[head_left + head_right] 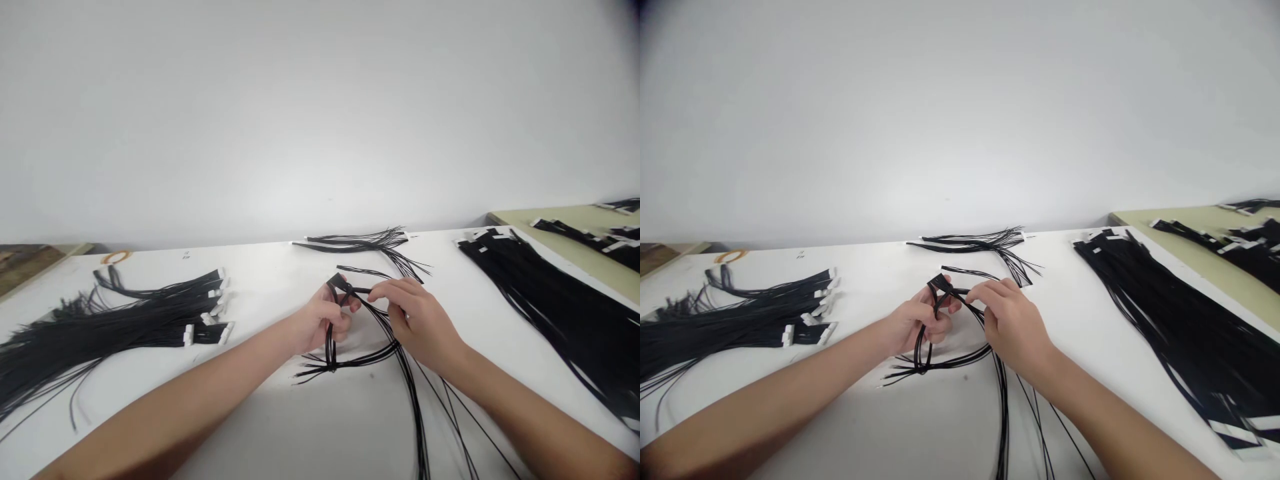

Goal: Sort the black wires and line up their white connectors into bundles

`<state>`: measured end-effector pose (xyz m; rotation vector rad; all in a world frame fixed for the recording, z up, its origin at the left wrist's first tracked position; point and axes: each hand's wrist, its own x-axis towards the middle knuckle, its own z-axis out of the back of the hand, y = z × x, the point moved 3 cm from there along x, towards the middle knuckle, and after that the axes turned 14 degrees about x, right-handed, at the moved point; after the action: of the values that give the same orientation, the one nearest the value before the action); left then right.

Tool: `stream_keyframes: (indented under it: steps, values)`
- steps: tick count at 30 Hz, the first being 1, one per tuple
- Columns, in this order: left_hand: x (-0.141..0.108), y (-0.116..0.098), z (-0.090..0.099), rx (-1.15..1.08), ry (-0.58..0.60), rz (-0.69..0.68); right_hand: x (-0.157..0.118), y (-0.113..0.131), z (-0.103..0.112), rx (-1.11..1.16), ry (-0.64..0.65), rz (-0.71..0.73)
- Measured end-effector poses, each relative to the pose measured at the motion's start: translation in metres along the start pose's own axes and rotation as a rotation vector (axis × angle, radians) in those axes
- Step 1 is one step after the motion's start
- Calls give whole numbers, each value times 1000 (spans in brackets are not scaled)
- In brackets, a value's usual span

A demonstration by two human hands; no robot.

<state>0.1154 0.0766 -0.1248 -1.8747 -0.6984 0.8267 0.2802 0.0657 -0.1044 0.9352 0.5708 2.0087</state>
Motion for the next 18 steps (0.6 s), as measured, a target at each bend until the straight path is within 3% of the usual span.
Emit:
stream_keyframes:
  steps: [4,9,18]
  values:
    - [-1,-1,2,-61,52,17,1,-1,8,-181,-120,79]
    - [0,0,5,-109,87,27,3,-3,14,-245,-121,66]
    - [0,1,9,-162,137,47,9,-6,28,347,-147,-269]
